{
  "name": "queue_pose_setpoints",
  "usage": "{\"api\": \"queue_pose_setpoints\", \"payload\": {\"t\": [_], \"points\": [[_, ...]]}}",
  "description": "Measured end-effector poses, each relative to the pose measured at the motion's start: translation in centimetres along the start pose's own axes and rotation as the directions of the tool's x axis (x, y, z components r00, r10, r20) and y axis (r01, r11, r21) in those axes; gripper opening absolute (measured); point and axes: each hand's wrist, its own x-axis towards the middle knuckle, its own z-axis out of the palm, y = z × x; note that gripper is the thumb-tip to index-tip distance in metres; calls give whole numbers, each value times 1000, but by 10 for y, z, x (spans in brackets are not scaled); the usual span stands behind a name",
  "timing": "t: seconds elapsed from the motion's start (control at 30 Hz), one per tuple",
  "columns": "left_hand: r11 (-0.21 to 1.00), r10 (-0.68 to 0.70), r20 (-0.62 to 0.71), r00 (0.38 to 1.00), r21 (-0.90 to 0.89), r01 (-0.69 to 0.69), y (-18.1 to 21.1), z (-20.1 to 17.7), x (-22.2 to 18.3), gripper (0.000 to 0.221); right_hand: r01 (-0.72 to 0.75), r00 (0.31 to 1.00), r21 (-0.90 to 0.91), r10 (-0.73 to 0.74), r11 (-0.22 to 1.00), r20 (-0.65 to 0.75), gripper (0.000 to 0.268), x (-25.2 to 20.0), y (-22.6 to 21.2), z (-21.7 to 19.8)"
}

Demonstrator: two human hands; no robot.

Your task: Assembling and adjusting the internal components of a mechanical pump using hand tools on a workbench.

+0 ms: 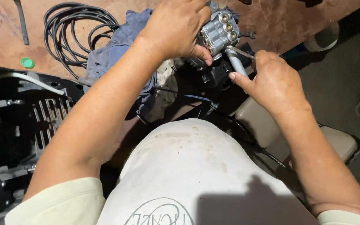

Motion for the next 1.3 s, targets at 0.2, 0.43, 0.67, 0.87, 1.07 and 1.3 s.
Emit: {"api": "queue_pose_setpoints", "payload": {"t": [0.2,0.43,0.67,0.87,1.07,1.3], "points": [[989,-80,-83,993,119,89,27,-1,-18,137,160,968,-225,-197,961,-153,77,19,32,22],[979,-151,-60,987,128,158,37,7,-22,141,190,906,-350,-301,917,-297,70,17,46,54],[978,-192,-94,977,67,199,40,15,-22,140,202,869,-207,-273,957,-414,60,16,43,74],[976,-206,-62,977,64,210,44,8,-22,137,136,945,-277,-208,951,-250,64,14,39,46],[974,-228,-29,973,-29,227,46,-4,-25,131,143,982,-117,-156,983,-109,50,18,27,6],[874,-323,110,940,-346,340,56,-38,-30,110,389,789,212,-205,897,-580,9,25,16,45]]}}
